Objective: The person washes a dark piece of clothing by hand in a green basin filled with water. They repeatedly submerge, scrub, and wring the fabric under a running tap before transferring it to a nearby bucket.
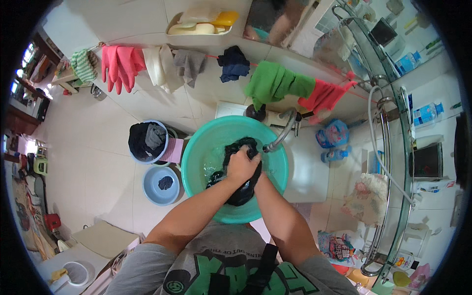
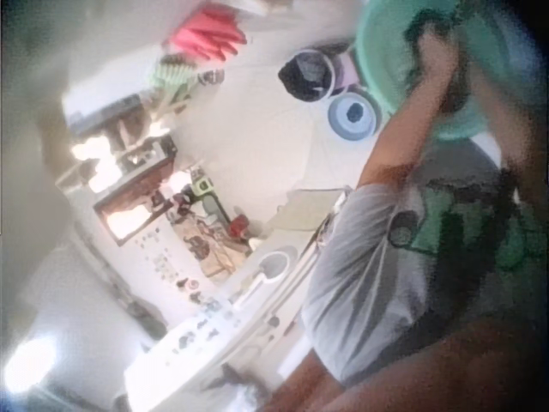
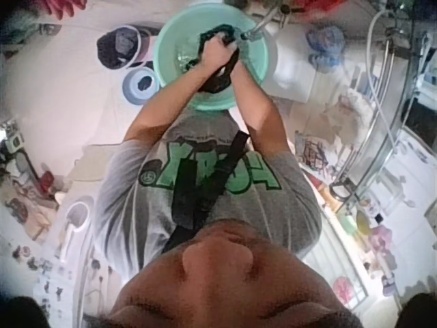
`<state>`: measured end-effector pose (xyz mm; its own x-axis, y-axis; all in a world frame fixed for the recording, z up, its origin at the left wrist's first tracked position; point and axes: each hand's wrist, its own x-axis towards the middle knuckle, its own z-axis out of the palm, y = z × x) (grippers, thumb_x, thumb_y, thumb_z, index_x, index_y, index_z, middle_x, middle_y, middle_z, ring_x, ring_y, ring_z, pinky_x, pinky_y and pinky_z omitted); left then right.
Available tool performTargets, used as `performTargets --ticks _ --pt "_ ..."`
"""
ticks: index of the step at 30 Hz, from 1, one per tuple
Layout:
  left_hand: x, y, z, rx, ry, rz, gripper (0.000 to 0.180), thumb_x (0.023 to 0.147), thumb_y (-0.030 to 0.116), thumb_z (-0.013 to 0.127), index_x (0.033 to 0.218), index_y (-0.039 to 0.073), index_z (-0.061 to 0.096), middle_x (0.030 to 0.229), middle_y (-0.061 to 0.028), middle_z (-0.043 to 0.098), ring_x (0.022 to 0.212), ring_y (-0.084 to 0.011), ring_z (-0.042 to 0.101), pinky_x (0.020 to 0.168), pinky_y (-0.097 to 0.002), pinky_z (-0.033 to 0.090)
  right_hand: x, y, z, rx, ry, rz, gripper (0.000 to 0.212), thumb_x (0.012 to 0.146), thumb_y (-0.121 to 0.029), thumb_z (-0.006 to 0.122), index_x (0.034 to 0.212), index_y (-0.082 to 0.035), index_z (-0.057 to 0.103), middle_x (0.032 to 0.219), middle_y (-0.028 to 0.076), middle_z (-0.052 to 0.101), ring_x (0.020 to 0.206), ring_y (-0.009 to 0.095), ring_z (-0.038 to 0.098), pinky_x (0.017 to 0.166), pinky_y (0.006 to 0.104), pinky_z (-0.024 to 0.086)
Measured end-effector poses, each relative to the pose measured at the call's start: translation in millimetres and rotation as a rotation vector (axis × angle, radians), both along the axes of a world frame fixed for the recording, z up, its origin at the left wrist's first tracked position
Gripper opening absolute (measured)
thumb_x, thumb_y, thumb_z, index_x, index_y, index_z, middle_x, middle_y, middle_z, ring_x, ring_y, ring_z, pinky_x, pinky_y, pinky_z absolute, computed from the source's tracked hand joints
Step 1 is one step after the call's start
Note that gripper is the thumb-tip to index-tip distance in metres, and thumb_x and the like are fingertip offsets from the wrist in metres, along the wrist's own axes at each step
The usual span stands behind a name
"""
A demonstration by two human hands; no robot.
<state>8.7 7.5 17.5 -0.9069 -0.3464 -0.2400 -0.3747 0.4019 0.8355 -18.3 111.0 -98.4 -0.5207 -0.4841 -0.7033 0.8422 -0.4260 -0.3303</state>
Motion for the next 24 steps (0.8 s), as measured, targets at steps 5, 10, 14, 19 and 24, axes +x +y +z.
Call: performTargets --ticks 5,10,14,19,24 --pt "-8 -55 -9 -0.553 0.053 -0.188 0.04 0.088 0.044 0.068 0.098 0.006 0.057 0.079 -0.0227 0.069 0.071 -0.0436 0.068 0.066 -0.0545 0.056 7 16 34 0.607 0.246 0.381 0.054 0.1 -0.047 0.054 0.128 -0.001 0.058 0.125 0.013 0.063 0.112 0.024 0.06 0.094 0.0405 0.05" --pt "6 -81 -19 -0.667 -0.228 -0.374 0.065 0.087 0.047 0.066 0.136 0.006 0.051 0.154 -0.0184 0.031 0.142 -0.0397 0.03 0.098 -0.0617 0.044 10 41 115 1.061 1.013 0.591 0.053 0.088 -0.031 0.072 0.126 0.001 0.054 0.123 0.021 0.056 0.111 0.036 0.057 0.094 0.0476 0.046" --pt "20 -30 20 -0.74 -0.235 -0.571 0.091 0.086 0.053 0.064 0.158 0.017 0.022 0.166 -0.0157 0.001 0.147 -0.054 0.008 0.102 -0.0733 0.033 31 36 105 1.361 1.416 0.639 0.064 0.087 -0.022 0.067 0.144 -0.008 0.041 0.142 0.027 0.039 0.125 0.051 0.042 0.102 0.0578 0.04" --pt "7 -34 -61 -0.848 -0.28 -0.684 0.067 0.093 0.037 0.057 0.154 0.024 0.034 0.165 -0.0124 0.011 0.144 -0.0504 0.023 0.102 -0.0703 0.036 28 -9 88 1.503 1.19 1.071 0.07 0.091 -0.025 0.059 0.154 -0.012 0.029 0.155 0.028 0.026 0.137 0.054 0.03 0.108 0.0626 0.035" --pt "-13 -49 -71 -0.488 -0.039 -0.268 0.068 0.086 0.017 0.065 0.148 0.014 0.039 0.138 -0.0243 0.046 0.12 -0.0477 0.052 0.095 -0.0582 0.048 -1 -20 29 1.485 1.14 0.529 0.061 0.091 -0.034 0.062 0.14 -0.001 0.047 0.141 0.029 0.045 0.128 0.05 0.042 0.108 0.0539 0.038"
